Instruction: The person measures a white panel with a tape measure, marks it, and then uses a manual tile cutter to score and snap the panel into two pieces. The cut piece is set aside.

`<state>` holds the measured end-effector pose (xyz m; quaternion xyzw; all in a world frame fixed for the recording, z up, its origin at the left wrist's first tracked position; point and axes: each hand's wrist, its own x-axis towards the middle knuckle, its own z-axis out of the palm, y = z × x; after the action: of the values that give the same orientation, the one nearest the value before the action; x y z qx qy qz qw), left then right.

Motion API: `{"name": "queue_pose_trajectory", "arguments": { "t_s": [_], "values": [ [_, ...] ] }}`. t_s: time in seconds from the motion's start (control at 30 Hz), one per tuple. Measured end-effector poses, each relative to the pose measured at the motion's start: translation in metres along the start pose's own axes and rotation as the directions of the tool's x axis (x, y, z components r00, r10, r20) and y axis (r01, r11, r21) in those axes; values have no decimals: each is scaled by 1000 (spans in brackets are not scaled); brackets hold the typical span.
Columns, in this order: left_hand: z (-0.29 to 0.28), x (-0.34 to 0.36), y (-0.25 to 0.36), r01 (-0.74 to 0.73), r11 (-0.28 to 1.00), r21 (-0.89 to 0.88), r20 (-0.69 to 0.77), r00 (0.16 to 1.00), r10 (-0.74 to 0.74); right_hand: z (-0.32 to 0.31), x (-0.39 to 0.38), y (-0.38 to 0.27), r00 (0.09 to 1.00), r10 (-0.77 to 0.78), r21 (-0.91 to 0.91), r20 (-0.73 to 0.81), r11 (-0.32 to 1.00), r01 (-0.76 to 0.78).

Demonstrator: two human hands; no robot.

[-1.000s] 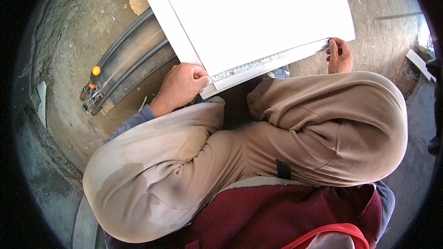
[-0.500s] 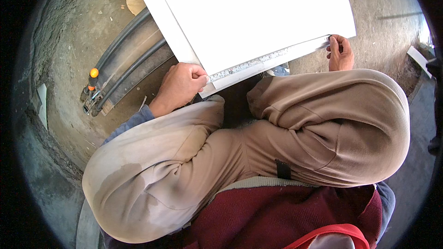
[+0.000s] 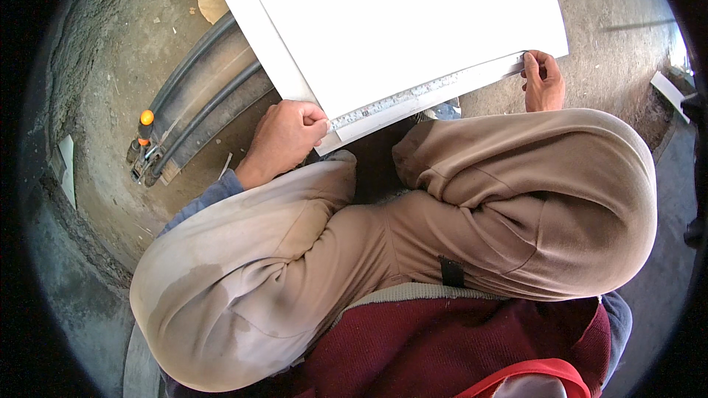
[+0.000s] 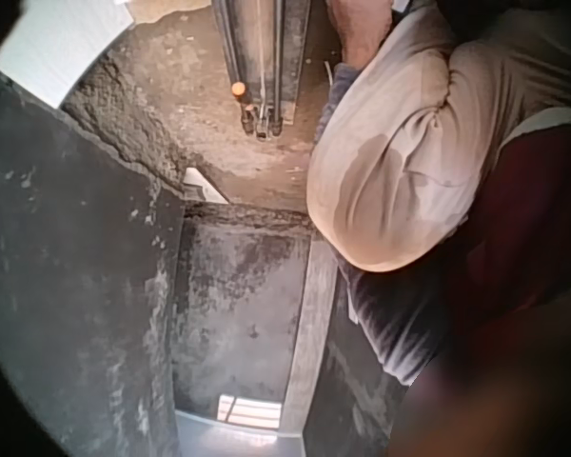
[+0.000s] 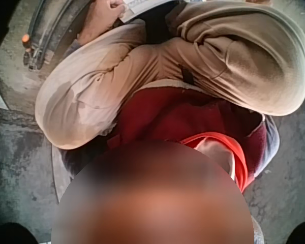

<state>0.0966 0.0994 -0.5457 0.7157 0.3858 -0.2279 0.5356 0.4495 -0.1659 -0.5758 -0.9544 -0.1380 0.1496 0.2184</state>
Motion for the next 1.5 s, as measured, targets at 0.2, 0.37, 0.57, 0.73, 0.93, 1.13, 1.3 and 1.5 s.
{"name": "queue_pose_trajectory", "arguments": {
  "t_s": [0.2,0.37,0.57,0.73,0.93,1.13,1.3,1.5],
  "values": [
    [0,-1,1,-8,1000,-7,-5,1000,8,2,3,6,1000,-9,-17,-5,1000,9],
    [0,0,0,-6,1000,3,-6,1000,6,3,3,5,999,-44,-8,-24,999,44],
    [0,0,0,-10,1000,-5,7,1000,10,1,3,2,999,-42,-40,-16,998,41],
    [1,0,1,-7,1000,2,11,1000,7,2,3,3,999,-46,-44,-20,998,45],
    [0,0,0,3,1000,0,19,1000,-3,0,3,0,999,-33,-63,-8,997,32],
    [2,-1,-3,-4,1000,-12,7,1000,4,-2,4,-1,999,-26,-62,20,998,27],
    [5,-3,-2,6,1000,-26,48,999,-4,-3,7,2,998,-52,-19,35,998,52],
    [6,-3,-2,-1,1000,-24,40,999,2,-4,5,0,998,-41,-10,48,999,42]
  ]
}}
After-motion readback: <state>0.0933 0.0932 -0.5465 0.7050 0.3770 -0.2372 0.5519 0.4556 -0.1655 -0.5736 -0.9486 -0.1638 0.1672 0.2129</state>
